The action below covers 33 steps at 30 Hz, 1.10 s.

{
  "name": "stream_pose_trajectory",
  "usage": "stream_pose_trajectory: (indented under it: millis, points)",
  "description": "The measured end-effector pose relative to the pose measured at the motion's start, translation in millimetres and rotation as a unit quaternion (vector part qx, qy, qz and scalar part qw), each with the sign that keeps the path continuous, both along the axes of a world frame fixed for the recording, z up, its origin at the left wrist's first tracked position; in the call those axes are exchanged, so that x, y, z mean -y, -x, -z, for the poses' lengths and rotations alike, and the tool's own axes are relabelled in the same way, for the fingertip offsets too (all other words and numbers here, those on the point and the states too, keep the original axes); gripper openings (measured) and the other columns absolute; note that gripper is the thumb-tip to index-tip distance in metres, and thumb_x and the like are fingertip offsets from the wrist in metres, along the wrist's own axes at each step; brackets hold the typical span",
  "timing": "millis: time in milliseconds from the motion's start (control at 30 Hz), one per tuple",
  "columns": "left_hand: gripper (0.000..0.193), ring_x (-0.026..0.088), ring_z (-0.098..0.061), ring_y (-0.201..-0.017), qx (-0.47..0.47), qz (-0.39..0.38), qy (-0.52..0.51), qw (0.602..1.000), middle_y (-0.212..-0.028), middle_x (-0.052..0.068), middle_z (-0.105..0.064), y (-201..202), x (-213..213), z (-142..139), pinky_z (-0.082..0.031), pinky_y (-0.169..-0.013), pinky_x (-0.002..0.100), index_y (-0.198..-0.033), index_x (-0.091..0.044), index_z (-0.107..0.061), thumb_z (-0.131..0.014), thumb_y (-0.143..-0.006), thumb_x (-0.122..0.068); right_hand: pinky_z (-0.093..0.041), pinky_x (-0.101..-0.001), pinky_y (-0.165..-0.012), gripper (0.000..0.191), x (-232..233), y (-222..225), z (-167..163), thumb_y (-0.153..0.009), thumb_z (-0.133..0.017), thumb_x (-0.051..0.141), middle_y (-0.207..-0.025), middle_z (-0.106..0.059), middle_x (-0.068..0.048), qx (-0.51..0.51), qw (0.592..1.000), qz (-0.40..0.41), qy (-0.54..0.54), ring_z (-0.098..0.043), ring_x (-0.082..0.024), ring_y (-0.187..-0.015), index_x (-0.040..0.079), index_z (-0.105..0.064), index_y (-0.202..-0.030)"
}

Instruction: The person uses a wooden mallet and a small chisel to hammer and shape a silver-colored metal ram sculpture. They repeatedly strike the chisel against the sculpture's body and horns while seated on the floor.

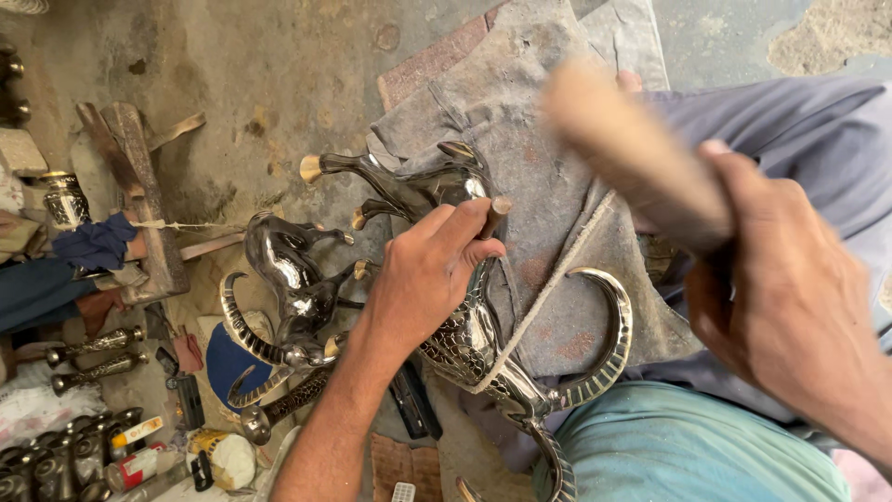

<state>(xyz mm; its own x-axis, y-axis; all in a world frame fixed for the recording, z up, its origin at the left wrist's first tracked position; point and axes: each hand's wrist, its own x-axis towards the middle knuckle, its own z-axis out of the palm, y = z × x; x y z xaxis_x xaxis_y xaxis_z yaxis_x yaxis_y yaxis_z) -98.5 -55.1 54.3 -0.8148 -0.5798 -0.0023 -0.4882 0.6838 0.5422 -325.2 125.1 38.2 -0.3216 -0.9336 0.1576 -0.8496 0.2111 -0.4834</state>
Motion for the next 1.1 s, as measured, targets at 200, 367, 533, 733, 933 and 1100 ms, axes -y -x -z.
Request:
stream_pose_trajectory:
  millis: [200, 367, 533, 733, 933, 1100]
  points:
    - [0.036, 0.027, -0.074, -0.085, -0.081, -0.064, 0.023, 0.994, -0.097, 0.011, -0.070, -14.1, -10.9, 14.0, -0.058, -0.067, 0.039, -0.127, -0.009, -0.058, -0.067, -0.102, -0.033, -0.053, -0.0445, -0.082, 0.074, 20.0, 4.3, -28.9, -0.076, -0.069, -0.001, -0.106, -0.066, -0.021, -0.119, 0.991, -0.054, -0.029, -0.065, -0.031, -0.087, 0.001, -0.055, -0.148]
    - [0.035, 0.026, -0.072, -0.080, -0.093, -0.104, 0.016, 0.990, -0.093, 0.011, -0.069, -14.5, -17.5, 17.2, -0.058, -0.065, 0.039, -0.122, -0.007, -0.059, -0.065, -0.102, -0.035, -0.054, -0.0417, -0.083, 0.073, 21.8, 3.0, -42.2, -0.073, -0.062, -0.008, -0.109, -0.065, -0.022, -0.140, 0.988, -0.059, 0.036, -0.062, -0.031, -0.088, 0.003, -0.057, -0.145]
    - [0.035, 0.029, -0.071, -0.081, -0.055, -0.107, 0.045, 0.992, -0.093, 0.012, -0.067, -11.0, -20.3, 13.8, -0.057, -0.065, 0.041, -0.124, -0.006, -0.060, -0.066, -0.102, -0.033, -0.053, -0.0421, -0.077, 0.073, 28.2, -0.2, -47.2, -0.071, -0.063, -0.010, -0.105, -0.064, -0.023, -0.129, 0.990, -0.059, 0.020, -0.061, -0.031, -0.083, 0.000, -0.057, -0.143]
    - [0.035, 0.027, -0.072, -0.082, -0.059, -0.114, 0.036, 0.991, -0.096, 0.012, -0.069, -9.9, -24.2, 8.0, -0.059, -0.066, 0.039, -0.128, -0.007, -0.060, -0.072, -0.099, -0.022, -0.052, -0.0428, -0.076, 0.072, 13.5, 4.3, -15.6, -0.070, -0.062, -0.015, -0.100, -0.063, -0.022, -0.088, 0.995, -0.050, 0.022, -0.060, -0.032, -0.083, 0.000, -0.056, -0.140]
    - [0.019, 0.018, -0.076, -0.088, -0.249, -0.266, -0.042, 0.930, -0.106, 0.013, -0.069, -57.7, -39.6, 7.5, -0.067, -0.072, 0.028, -0.114, 0.000, -0.056, -0.070, -0.102, -0.004, -0.050, -0.0377, -0.087, 0.056, -21.4, 23.2, 116.6, -0.086, -0.066, 0.010, -0.111, -0.064, -0.016, 0.223, 0.925, 0.266, -0.155, -0.061, -0.024, -0.098, 0.001, -0.056, -0.141]
    - [0.027, 0.018, -0.073, -0.085, -0.391, -0.412, -0.140, 0.811, -0.100, 0.013, -0.067, -104.4, -68.5, 39.6, -0.068, -0.073, 0.030, -0.122, 0.002, -0.047, -0.064, -0.101, -0.003, -0.045, -0.0329, -0.098, 0.056, -54.0, 35.1, 173.5, -0.100, -0.070, 0.035, -0.123, -0.063, -0.010, 0.488, 0.729, 0.427, -0.218, -0.061, -0.016, -0.113, 0.005, -0.052, -0.143]
